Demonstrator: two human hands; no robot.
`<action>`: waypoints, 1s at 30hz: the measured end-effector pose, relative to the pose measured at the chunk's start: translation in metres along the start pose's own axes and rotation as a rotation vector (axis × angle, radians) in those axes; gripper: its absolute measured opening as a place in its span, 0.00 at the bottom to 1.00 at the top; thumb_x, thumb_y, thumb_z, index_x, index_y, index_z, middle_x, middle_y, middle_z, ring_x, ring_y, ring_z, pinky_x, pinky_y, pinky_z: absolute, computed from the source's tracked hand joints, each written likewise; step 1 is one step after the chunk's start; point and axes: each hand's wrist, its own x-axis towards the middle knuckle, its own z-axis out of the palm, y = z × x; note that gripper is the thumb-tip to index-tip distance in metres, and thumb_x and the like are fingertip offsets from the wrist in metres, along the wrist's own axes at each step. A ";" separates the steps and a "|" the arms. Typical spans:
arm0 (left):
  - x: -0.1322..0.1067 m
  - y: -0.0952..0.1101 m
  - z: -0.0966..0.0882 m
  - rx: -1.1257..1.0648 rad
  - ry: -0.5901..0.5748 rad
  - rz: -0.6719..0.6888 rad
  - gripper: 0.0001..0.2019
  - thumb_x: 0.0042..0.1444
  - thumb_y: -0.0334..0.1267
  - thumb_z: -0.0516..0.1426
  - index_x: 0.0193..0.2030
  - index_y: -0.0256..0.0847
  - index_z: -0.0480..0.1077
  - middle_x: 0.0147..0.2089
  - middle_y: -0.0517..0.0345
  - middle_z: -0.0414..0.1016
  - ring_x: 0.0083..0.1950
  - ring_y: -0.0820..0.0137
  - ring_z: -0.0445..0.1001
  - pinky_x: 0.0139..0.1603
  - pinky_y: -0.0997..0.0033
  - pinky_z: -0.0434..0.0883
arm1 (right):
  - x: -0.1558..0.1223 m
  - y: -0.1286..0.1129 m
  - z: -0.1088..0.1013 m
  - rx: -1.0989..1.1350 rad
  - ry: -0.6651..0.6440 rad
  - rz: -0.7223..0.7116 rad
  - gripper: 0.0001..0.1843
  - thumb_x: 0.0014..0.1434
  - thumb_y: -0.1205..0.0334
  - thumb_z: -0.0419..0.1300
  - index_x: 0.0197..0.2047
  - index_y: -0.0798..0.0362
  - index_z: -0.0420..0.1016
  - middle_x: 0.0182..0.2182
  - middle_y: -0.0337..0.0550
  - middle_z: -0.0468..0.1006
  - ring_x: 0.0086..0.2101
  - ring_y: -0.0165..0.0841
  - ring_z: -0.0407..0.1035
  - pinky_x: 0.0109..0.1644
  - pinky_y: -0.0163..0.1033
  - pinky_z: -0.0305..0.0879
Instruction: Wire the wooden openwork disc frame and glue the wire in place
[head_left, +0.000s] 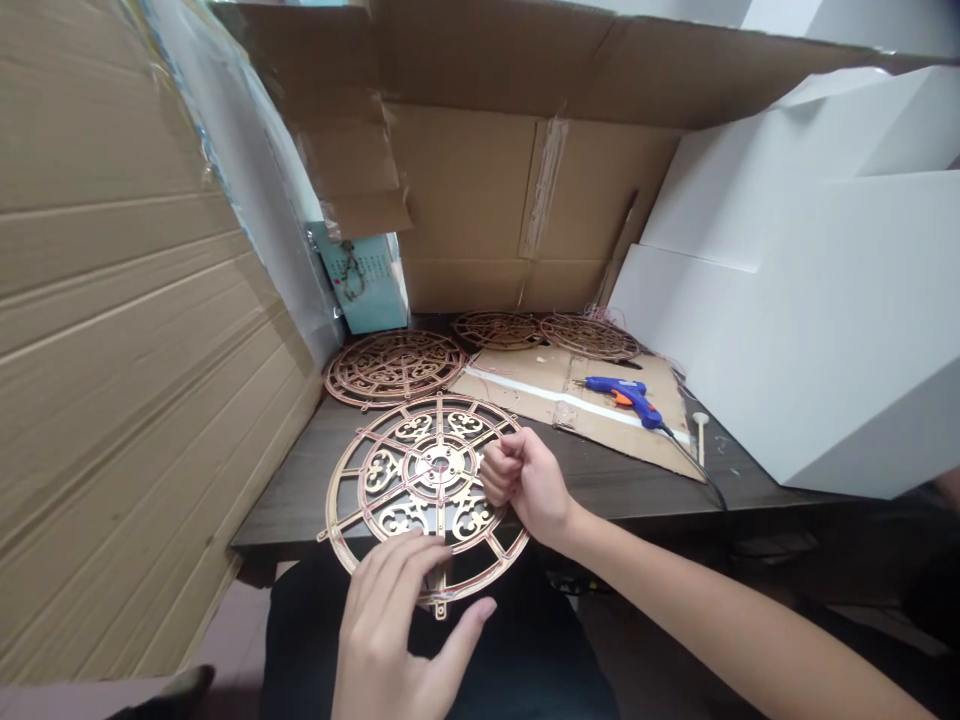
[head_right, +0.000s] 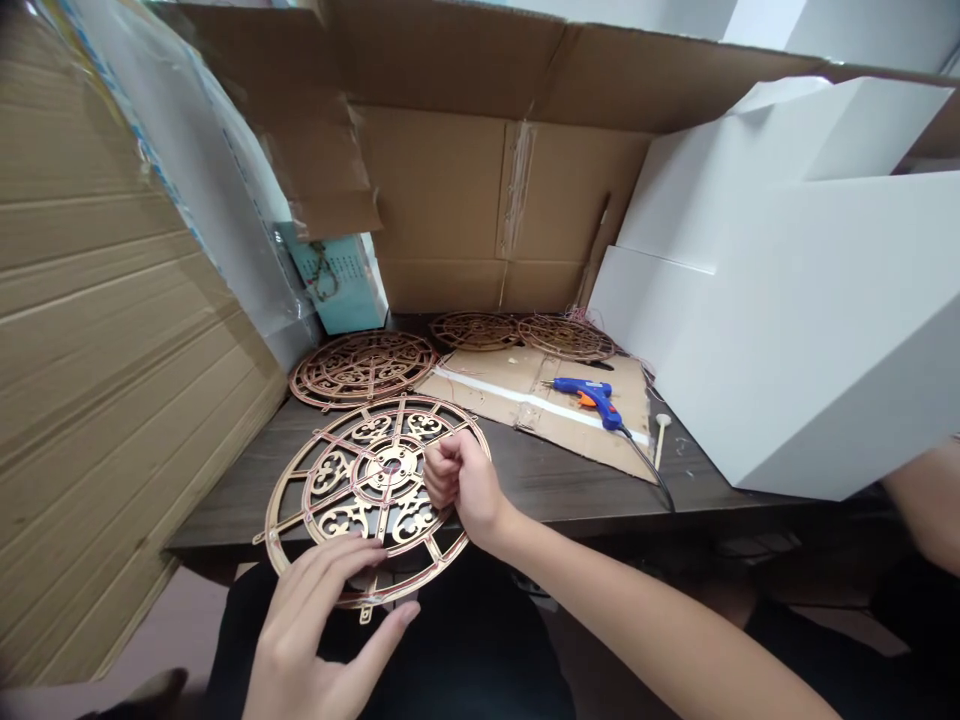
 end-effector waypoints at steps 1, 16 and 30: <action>0.001 -0.003 -0.001 -0.017 -0.004 -0.015 0.16 0.57 0.41 0.64 0.50 0.44 0.69 0.51 0.51 0.75 0.57 0.61 0.70 0.57 0.58 0.69 | -0.001 -0.001 0.001 0.000 -0.011 0.011 0.20 0.55 0.54 0.50 0.17 0.48 0.45 0.14 0.30 0.43 0.17 0.26 0.36 0.21 0.36 0.34; 0.023 -0.045 -0.030 -0.060 -0.161 0.106 0.12 0.57 0.40 0.64 0.45 0.46 0.66 0.50 0.53 0.73 0.57 0.60 0.70 0.55 0.60 0.69 | -0.005 -0.016 0.009 -0.108 -0.232 0.091 0.18 0.53 0.57 0.50 0.17 0.47 0.46 0.15 0.30 0.43 0.17 0.26 0.38 0.21 0.36 0.36; -0.014 -0.040 -0.013 -0.011 0.022 0.123 0.15 0.56 0.31 0.63 0.48 0.44 0.68 0.55 0.48 0.69 0.64 0.58 0.67 0.64 0.57 0.67 | -0.033 0.009 0.003 -0.204 -0.218 -0.169 0.19 0.58 0.60 0.47 0.18 0.48 0.45 0.16 0.32 0.43 0.19 0.27 0.38 0.24 0.38 0.37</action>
